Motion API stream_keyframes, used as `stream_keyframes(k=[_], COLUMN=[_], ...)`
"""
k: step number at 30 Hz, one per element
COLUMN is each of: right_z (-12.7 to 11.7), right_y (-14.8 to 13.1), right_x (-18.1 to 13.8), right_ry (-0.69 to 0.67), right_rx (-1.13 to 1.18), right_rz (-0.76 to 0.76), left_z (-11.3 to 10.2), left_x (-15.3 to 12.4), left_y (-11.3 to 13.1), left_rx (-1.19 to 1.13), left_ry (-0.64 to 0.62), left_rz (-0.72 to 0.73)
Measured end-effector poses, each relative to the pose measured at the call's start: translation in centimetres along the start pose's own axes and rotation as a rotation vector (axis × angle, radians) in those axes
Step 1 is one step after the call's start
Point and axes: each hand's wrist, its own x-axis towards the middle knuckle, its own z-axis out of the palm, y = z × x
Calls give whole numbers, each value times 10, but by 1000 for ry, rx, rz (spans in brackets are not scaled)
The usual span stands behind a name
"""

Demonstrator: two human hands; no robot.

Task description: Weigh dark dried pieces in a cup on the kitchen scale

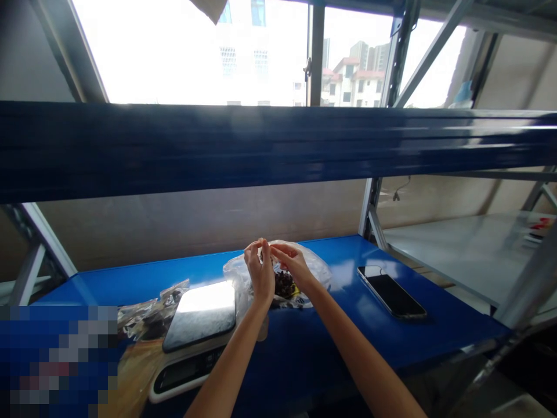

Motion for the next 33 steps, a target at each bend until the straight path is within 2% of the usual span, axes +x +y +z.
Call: stream_keyframes(k=[5, 12, 19, 28, 33], right_z=[3, -3, -1, -1, -6], right_y=[-2, 0, 0, -2, 1], right_x=[-2, 1, -1, 1, 4], right_ry=[5, -37, -86, 76, 125], right_rx=[19, -22, -33, -9, -112], right_rz=[27, -17, -25, -26, -68], left_z=[-1, 0, 1, 1, 2], left_x=[4, 4, 4, 6, 7], left_y=[-2, -5, -6, -7, -11], left_rx=[15, 17, -46, 78, 105], left_ry=[-18, -48, -85, -107, -92], left_rz=[-59, 37, 41, 58, 107])
